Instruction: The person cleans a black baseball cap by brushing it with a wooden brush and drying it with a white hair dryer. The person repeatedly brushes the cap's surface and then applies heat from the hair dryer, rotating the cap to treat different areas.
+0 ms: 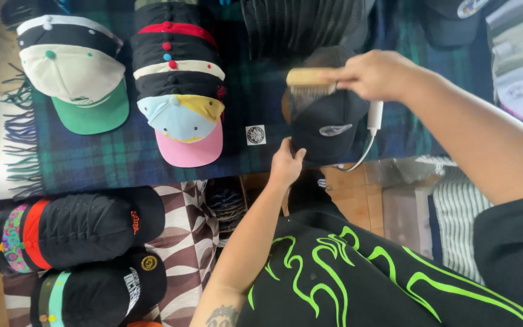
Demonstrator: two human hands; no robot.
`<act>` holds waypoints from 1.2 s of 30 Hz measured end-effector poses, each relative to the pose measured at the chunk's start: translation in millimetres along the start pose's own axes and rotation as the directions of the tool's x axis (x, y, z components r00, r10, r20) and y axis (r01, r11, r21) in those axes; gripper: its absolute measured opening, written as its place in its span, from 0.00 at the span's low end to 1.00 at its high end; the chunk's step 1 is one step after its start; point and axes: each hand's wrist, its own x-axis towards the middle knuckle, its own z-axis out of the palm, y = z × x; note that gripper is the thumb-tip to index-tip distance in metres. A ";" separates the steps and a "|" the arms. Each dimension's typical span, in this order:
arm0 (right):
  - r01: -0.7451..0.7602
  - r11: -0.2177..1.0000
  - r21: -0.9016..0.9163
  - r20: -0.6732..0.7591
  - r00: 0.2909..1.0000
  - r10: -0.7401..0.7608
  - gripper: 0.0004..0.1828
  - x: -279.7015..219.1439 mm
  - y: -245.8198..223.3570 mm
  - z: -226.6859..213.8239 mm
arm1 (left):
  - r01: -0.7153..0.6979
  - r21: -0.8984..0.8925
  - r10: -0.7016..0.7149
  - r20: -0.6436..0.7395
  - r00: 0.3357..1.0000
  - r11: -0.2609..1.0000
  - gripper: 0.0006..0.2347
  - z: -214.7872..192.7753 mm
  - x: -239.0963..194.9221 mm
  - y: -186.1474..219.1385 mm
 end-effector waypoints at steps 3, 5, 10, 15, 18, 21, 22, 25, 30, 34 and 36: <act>-0.149 0.988 0.050 -0.279 0.948 0.157 0.25 8.9 72.3 38.6 | -0.015 0.015 0.015 0.002 1.000 1.000 0.20 1.6 -0.6 -3.7; -0.199 0.979 0.038 -0.306 0.931 0.201 0.26 4.5 85.7 46.2 | -0.032 0.031 0.032 0.005 0.999 0.999 0.20 4.4 9.1 -12.7; 0.007 0.955 0.295 -0.506 0.849 0.150 0.22 -19.5 42.9 96.0 | 0.017 0.060 -0.019 0.021 1.000 0.998 0.20 3.4 9.8 -18.8; -0.221 0.963 0.154 -0.351 0.899 0.262 0.34 -15.3 85.3 100.9 | -0.005 0.144 0.002 0.017 1.000 0.990 0.19 -0.2 2.1 -5.5; -0.363 0.919 0.154 -0.139 0.913 0.384 0.25 -36.4 87.6 93.2 | 0.070 0.164 -0.079 0.046 0.996 0.984 0.22 -5.8 -7.0 7.9; 0.055 0.844 0.533 -0.616 0.710 0.342 0.24 -43.0 79.2 136.8 | -0.163 0.203 0.196 -0.158 0.968 0.966 0.21 -7.1 46.2 -46.4; 0.058 0.844 0.533 -0.613 0.714 0.338 0.24 -42.8 71.1 145.4 | -0.156 0.201 0.190 -0.162 0.968 0.967 0.21 -8.6 53.0 -39.0; 0.400 0.893 0.207 -0.874 0.486 -0.015 0.24 -32.2 50.8 173.8 | -0.574 0.320 0.654 -0.278 0.704 0.754 0.17 -17.6 59.7 -5.8; 0.022 0.728 0.685 -0.505 0.734 0.454 0.26 -1.4 83.5 174.6 | -0.661 0.565 0.814 -0.036 0.579 0.495 0.16 -7.4 42.8 80.1; 0.016 0.815 0.579 -0.612 0.669 0.421 0.25 -14.8 66.2 154.4 | -0.698 0.623 0.891 0.005 0.455 0.353 0.18 13.7 74.2 90.7; 0.246 0.917 0.313 -0.837 0.528 0.145 0.25 -18.1 45.5 161.5 | -0.710 0.506 0.864 -0.173 0.473 0.490 0.20 23.1 77.1 96.8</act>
